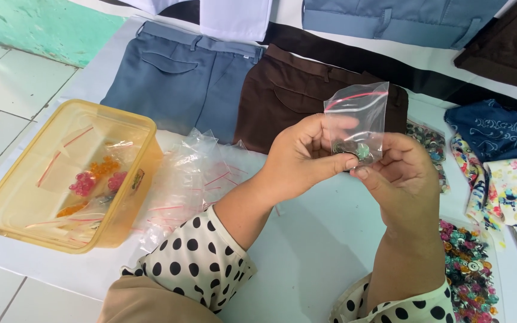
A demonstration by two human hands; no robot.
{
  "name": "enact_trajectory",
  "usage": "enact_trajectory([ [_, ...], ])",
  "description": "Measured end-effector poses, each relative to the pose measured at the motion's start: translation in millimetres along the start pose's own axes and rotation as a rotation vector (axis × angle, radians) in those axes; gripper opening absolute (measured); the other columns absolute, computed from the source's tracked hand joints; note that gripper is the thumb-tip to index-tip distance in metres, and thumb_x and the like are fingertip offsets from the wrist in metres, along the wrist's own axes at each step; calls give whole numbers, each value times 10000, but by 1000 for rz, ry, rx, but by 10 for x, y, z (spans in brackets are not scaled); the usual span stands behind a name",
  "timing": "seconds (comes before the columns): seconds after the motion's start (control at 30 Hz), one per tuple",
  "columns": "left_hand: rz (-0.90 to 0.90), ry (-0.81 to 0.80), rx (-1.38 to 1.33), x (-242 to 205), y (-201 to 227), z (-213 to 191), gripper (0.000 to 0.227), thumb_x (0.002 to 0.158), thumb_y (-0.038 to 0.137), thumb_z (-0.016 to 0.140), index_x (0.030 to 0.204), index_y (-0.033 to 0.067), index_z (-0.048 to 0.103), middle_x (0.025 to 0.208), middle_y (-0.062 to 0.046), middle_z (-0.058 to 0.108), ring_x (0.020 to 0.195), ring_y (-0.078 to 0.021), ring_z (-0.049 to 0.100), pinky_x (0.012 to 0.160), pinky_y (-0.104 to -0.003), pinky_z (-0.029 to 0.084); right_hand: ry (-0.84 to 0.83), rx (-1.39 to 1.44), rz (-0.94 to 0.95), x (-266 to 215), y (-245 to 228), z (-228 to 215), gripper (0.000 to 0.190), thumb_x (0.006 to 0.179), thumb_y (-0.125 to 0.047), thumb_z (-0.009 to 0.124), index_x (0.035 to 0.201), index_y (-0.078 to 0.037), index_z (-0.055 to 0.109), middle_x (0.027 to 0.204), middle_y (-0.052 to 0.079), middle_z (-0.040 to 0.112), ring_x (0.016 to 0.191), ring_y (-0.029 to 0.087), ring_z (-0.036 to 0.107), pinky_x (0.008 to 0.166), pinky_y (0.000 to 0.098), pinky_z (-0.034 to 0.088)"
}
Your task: Sorting small colorful buttons and placing them into small plastic zip-lock bags on a white workspace.
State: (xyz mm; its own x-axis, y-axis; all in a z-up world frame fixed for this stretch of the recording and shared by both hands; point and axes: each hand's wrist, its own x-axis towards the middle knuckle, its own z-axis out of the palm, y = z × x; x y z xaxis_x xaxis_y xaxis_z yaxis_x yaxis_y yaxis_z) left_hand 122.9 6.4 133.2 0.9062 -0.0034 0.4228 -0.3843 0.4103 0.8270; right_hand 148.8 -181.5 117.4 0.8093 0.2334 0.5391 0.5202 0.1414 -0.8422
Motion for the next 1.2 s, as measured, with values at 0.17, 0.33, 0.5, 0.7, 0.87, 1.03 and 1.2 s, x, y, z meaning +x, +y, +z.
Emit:
enact_trajectory([
  [0.17, 19, -8, 108, -1, -13, -34, 314, 857, 46, 821, 1150, 52, 709, 791, -82, 717, 722, -61, 665, 629, -192, 581, 28, 15, -14, -27, 8, 13, 420, 861, 88, 724, 1234, 132, 537, 921, 185, 638, 810, 198, 709, 738, 314, 637],
  [0.33, 38, 6, 178, -32, -60, -51, 310, 858, 23, 808, 1152, 43, 712, 805, -76, 699, 766, -88, 669, 691, -228, 602, 39, 37, 7, -27, -38, 27, 347, 923, 53, 662, 1238, 143, 550, 893, 213, 639, 790, 225, 708, 723, 339, 641],
  [0.5, 62, 30, 211, -36, -86, 31, 405, 808, 31, 845, 1187, 47, 704, 845, -117, 691, 783, -140, 705, 720, -280, 635, 7, 41, 43, -57, 22, 42, 270, 904, 70, 675, 1153, 146, 607, 821, 210, 642, 762, 214, 706, 713, 348, 651],
  [0.7, 37, 50, 138, -13, -45, 38, 449, 791, 51, 868, 1206, 19, 702, 943, -131, 708, 841, -174, 721, 764, -283, 639, 119, 286, 61, 9, 108, 163, 186, 964, 11, 634, 1129, 74, 574, 878, 214, 636, 822, 270, 721, 753, 393, 657],
  [0.87, 34, 25, 173, -16, -85, 46, 325, 837, 49, 826, 1142, 18, 721, 874, -106, 706, 792, -152, 716, 716, -266, 628, 107, 309, 111, 8, 63, 213, 185, 977, -69, 628, 1125, 33, 582, 939, 213, 671, 870, 262, 710, 780, 385, 630],
  [1.03, 41, -29, 272, -13, -44, 2, 251, 830, 34, 819, 1069, 27, 743, 830, -110, 696, 755, -149, 691, 674, -271, 612, 183, 358, 139, 7, 147, 94, 231, 986, -126, 628, 1163, 18, 594, 1036, 193, 693, 996, 255, 713, 906, 400, 619],
  [1.2, 73, -7, 272, -23, -7, 3, 208, 858, 13, 773, 1062, 39, 746, 819, -89, 680, 761, -132, 665, 667, -250, 595, 142, 284, 129, 3, 69, 127, 132, 992, -75, 625, 1043, 46, 642, 915, 159, 666, 925, 201, 675, 851, 365, 620],
])
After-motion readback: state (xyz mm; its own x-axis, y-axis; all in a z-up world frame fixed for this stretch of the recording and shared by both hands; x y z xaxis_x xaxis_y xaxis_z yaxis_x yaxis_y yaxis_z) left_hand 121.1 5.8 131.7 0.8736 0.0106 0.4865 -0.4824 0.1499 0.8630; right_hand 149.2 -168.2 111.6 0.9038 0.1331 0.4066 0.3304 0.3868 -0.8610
